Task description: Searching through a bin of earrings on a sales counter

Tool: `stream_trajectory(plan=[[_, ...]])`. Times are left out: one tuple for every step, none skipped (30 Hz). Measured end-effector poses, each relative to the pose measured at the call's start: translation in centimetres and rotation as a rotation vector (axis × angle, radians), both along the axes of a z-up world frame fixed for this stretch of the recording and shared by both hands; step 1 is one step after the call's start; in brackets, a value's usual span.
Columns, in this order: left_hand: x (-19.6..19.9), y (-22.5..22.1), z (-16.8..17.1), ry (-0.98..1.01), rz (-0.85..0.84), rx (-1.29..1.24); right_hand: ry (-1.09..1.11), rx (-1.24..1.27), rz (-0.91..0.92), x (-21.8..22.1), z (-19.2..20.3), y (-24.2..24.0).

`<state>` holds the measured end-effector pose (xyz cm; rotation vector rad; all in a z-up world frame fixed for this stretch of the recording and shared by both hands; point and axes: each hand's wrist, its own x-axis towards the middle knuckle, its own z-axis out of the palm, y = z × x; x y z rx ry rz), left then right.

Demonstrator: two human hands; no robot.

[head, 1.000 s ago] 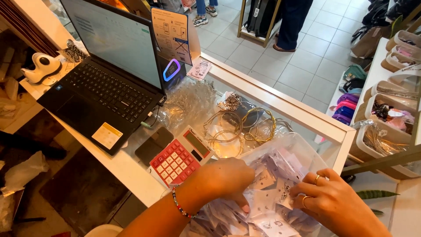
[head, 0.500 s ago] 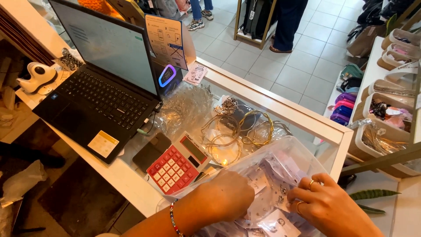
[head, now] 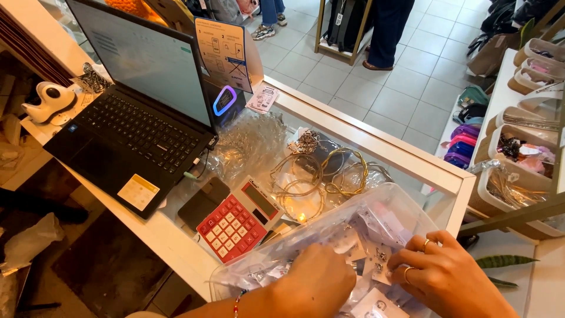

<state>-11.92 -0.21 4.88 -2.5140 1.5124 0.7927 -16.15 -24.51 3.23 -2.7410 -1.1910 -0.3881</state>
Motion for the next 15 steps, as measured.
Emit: stream_trajectory(plan=[[-0.4,-0.3,0.1,-0.001,0.001,0.000,-0.001,0.000,0.001,-0.1,-0.1,0.0],[-0.7,-0.5,0.2,0.009,0.013,0.051,0.003,-0.005,-0.048,-0.1,-0.3,0.1],[-1.1,-0.8,0.4,0.019,0.026,0.103,0.007,-0.010,-0.096,-0.2,-0.4,0.1],[-1.4,-0.9,-0.2,0.018,0.025,0.103,0.006,-0.011,-0.097,-0.2,-0.5,0.2],[-1.7,-1.0,-0.8,0.007,0.006,0.073,-0.018,-0.040,-0.124,-0.2,-0.7,0.2],[-1.9,-1.2,-1.4,-0.005,-0.014,0.042,-0.042,-0.071,-0.152,-0.2,-0.9,0.3],[-3.0,-2.4,-5.3,-0.006,-0.016,0.041,-0.043,-0.072,-0.155,-0.1,-1.2,0.3],[-4.1,-3.5,-9.3,-0.037,0.201,0.022,-0.021,-0.121,-0.237,0.0,-1.5,0.2],[-5.3,-4.7,-13.3,-0.069,0.417,0.000,0.001,-0.170,-0.320,0.0,-1.9,0.2],[-5.4,-4.7,-11.5,-0.067,0.414,0.000,0.003,-0.171,-0.322,0.2,-1.6,0.6],[-5.6,-4.7,-9.7,0.038,0.289,0.119,0.011,-0.189,-0.359,0.4,-1.3,0.9],[-5.7,-4.6,-7.9,0.141,0.161,0.239,0.018,-0.205,-0.396,0.6,-1.0,1.3],[-6.0,-5.3,-10.6,0.142,0.159,0.240,0.019,-0.205,-0.399,0.8,-1.1,1.5],[-6.3,-6.0,-13.3,0.222,0.491,0.210,0.064,-0.238,-0.433,1.1,-1.1,1.7],[-6.7,-6.8,-15.9,0.304,0.824,0.178,0.109,-0.270,-0.468,1.3,-1.2,1.9]])
